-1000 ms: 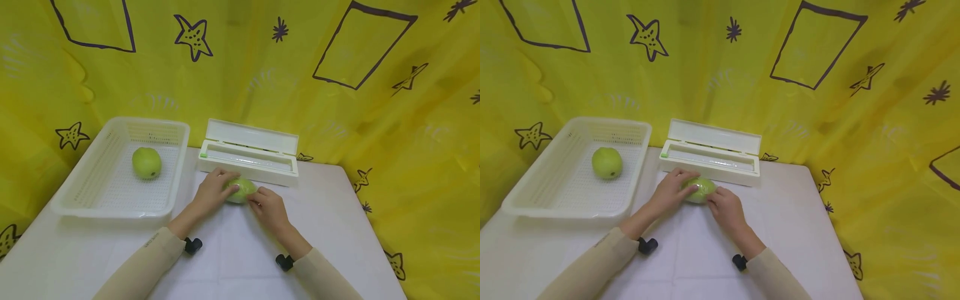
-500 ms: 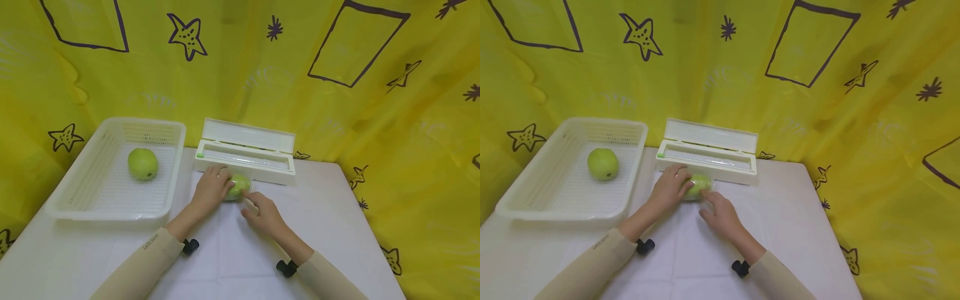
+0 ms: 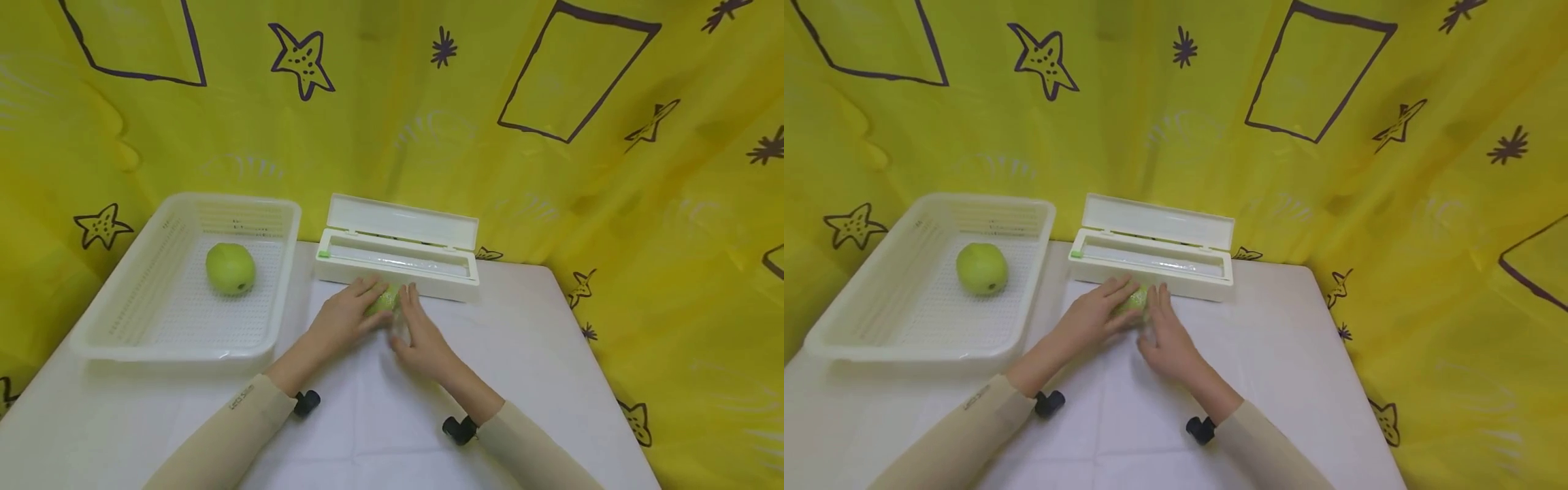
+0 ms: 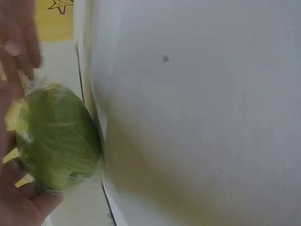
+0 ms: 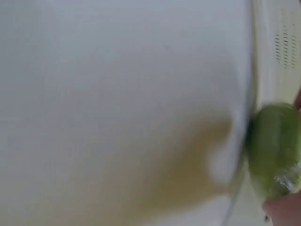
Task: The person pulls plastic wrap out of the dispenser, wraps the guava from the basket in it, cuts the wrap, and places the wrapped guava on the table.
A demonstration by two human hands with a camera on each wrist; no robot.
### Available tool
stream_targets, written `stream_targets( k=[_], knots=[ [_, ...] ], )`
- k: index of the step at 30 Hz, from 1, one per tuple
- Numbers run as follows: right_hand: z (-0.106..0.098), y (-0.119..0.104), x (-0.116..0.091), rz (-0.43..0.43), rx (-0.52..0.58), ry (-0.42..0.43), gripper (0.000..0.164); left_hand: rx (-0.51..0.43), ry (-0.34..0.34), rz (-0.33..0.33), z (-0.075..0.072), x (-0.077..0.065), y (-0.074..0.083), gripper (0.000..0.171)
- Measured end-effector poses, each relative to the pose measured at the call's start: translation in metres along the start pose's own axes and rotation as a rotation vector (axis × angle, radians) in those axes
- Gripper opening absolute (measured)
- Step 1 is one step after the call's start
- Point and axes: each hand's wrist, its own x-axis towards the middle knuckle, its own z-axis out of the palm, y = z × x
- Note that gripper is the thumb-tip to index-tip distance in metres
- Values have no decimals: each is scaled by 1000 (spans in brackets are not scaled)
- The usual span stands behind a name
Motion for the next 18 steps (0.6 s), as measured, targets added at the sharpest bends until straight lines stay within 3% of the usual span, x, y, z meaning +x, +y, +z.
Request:
stream_targets(
  k=[4,8,13,18],
  knots=[
    [25,-3,7,88,142,-86,110,4,-50,-37,-1,2,1,69],
    [43,-6,10,107,218,-34,119,58,-56,-13,3,5,5,67],
    [58,-17,14,75,176,-46,123,41,-21,-69,2,2,1,64],
    [55,-31,12,81,116,-103,119,-30,-24,-104,-2,-1,-8,64]
  ],
)
